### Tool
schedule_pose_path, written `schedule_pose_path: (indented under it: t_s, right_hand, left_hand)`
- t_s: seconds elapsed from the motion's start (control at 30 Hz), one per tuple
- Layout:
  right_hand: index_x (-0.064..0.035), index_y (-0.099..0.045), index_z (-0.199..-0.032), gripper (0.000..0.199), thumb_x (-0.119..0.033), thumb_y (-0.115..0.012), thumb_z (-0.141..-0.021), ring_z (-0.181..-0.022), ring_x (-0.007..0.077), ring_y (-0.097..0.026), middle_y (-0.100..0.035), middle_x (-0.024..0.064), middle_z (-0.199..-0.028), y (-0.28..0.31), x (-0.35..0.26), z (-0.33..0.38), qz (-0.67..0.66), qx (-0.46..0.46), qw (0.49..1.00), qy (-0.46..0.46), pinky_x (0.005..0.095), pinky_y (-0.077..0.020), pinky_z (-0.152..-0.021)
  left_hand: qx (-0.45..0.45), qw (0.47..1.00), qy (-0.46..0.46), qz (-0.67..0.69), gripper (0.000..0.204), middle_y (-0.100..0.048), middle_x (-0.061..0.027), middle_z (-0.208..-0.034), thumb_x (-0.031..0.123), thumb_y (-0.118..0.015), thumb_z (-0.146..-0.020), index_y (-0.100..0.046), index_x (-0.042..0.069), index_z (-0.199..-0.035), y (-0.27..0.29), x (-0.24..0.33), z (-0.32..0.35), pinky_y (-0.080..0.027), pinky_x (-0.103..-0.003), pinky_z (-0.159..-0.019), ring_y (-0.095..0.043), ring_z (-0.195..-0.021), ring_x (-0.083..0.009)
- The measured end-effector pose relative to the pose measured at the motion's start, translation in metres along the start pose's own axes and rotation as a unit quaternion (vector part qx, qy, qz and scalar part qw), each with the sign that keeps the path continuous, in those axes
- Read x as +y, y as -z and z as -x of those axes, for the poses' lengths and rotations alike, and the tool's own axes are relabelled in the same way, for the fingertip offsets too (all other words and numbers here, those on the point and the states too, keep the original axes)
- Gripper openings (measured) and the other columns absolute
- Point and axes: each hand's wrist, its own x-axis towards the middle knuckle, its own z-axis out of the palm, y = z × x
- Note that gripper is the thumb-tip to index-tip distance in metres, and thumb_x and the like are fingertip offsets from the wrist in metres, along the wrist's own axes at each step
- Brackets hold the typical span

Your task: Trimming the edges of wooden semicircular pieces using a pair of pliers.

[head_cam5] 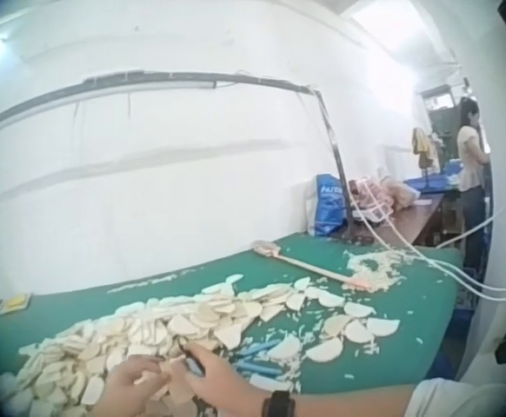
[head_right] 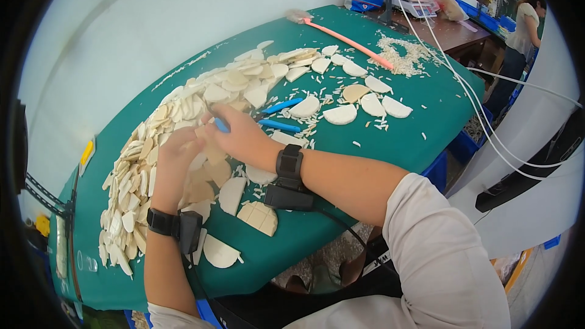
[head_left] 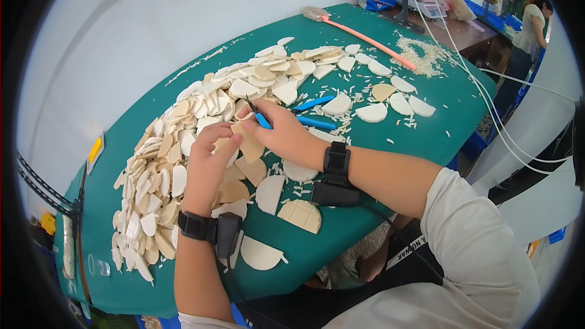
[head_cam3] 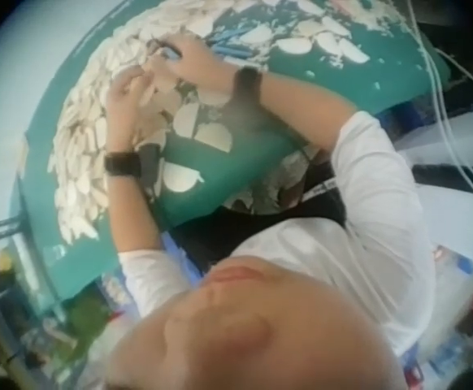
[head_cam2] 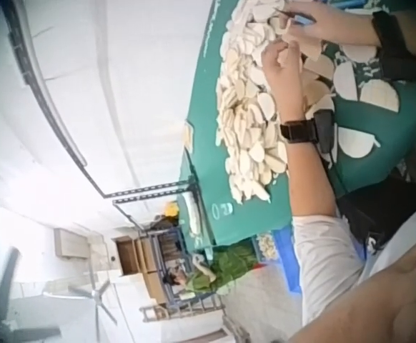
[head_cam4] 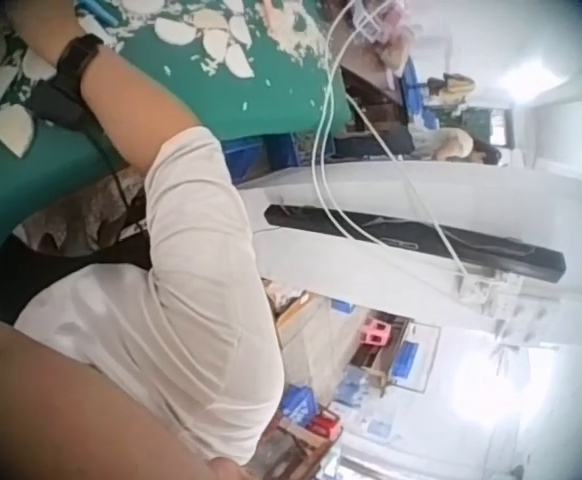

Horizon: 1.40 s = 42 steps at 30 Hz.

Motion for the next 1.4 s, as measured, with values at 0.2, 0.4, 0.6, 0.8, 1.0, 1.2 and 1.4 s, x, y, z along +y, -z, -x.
schedule_pose_path:
  t_s: [0.2,0.4,0.6,0.8,1.0,1.2,1.4]
  right_hand:
    - [-0.0040,-0.062,-0.118,0.023,-0.018,-0.064,-0.099,-0.087,0.0098,-0.055,-0.063,0.0041,-0.098,0.000,0.001,-0.001,0.017,-0.001,0.999,0.033,0.0272,-0.0485,-0.079]
    - [-0.0019,-0.061,-0.120,0.028,-0.022,-0.064,-0.100,-0.081,0.0084,-0.059,-0.066,0.0039,-0.092,0.003,0.003,-0.002,0.005,0.020,0.999,-0.034,0.0252,-0.0484,-0.074]
    - [-0.0010,-0.061,-0.121,0.030,-0.022,-0.063,-0.100,-0.081,0.0084,-0.062,-0.069,0.0045,-0.089,-0.002,0.004,-0.001,0.052,0.036,0.998,-0.013,0.0254,-0.0484,-0.070]
    - [-0.0013,-0.063,-0.118,0.030,-0.024,-0.066,-0.098,-0.078,0.0079,-0.060,-0.068,0.0048,-0.086,0.009,0.015,-0.002,0.086,0.064,0.994,0.009,0.0253,-0.0477,-0.069]
    - [-0.0016,-0.063,-0.115,0.029,-0.025,-0.065,-0.098,-0.079,0.0085,-0.062,-0.067,0.0046,-0.083,0.002,0.005,-0.003,0.087,0.058,0.994,0.011,0.0253,-0.0491,-0.071]
    - [-0.0012,-0.064,-0.111,0.026,-0.024,-0.065,-0.098,-0.078,0.0088,-0.060,-0.068,0.0049,-0.087,0.004,0.002,-0.002,0.060,0.043,0.997,-0.029,0.0260,-0.0501,-0.071]
    - [-0.0037,-0.065,-0.108,0.025,-0.026,-0.066,-0.097,-0.073,0.0092,-0.056,-0.063,0.0027,-0.083,0.001,0.005,0.000,0.040,0.060,0.997,-0.022,0.0268,-0.0480,-0.067]
  left_hand:
    - [0.017,0.998,0.033,0.047,0.017,-0.069,-0.0017,-0.102,0.017,-0.070,-0.095,-0.070,0.001,-0.101,-0.001,0.009,0.001,-0.046,-0.025,-0.079,-0.061,-0.091,-0.0079]
    - [0.090,0.987,0.026,0.133,0.017,-0.068,-0.0016,-0.095,0.014,-0.063,-0.100,-0.066,0.000,-0.109,-0.006,-0.001,-0.001,-0.046,-0.024,-0.081,-0.061,-0.087,-0.0092]
    - [0.156,0.976,0.055,0.142,0.024,-0.060,0.0009,-0.089,0.023,-0.054,-0.105,-0.064,0.001,-0.110,0.029,-0.007,-0.001,-0.044,-0.024,-0.071,-0.054,-0.078,-0.0084]
    - [-0.022,0.981,0.097,0.164,0.033,-0.039,0.0064,-0.073,0.035,-0.066,-0.098,-0.065,0.003,-0.106,0.021,0.040,0.003,-0.033,-0.024,-0.060,-0.035,-0.065,-0.0059]
    - [-0.204,0.972,0.102,-0.063,0.031,-0.042,0.0072,-0.071,0.027,-0.082,-0.084,-0.068,0.008,-0.105,0.023,0.062,0.018,-0.035,-0.023,-0.063,-0.041,-0.068,-0.0048]
    - [-0.392,0.901,-0.024,-0.182,0.050,-0.065,-0.0136,-0.113,0.028,-0.084,-0.076,-0.065,0.007,-0.117,-0.016,0.063,0.032,-0.049,-0.038,-0.092,-0.060,-0.108,-0.0327]
    - [-0.416,0.879,-0.049,-0.228,0.047,-0.065,-0.0081,-0.111,0.022,-0.083,-0.076,-0.063,0.014,-0.118,-0.022,0.064,0.040,-0.043,-0.039,-0.095,-0.061,-0.106,-0.0302]
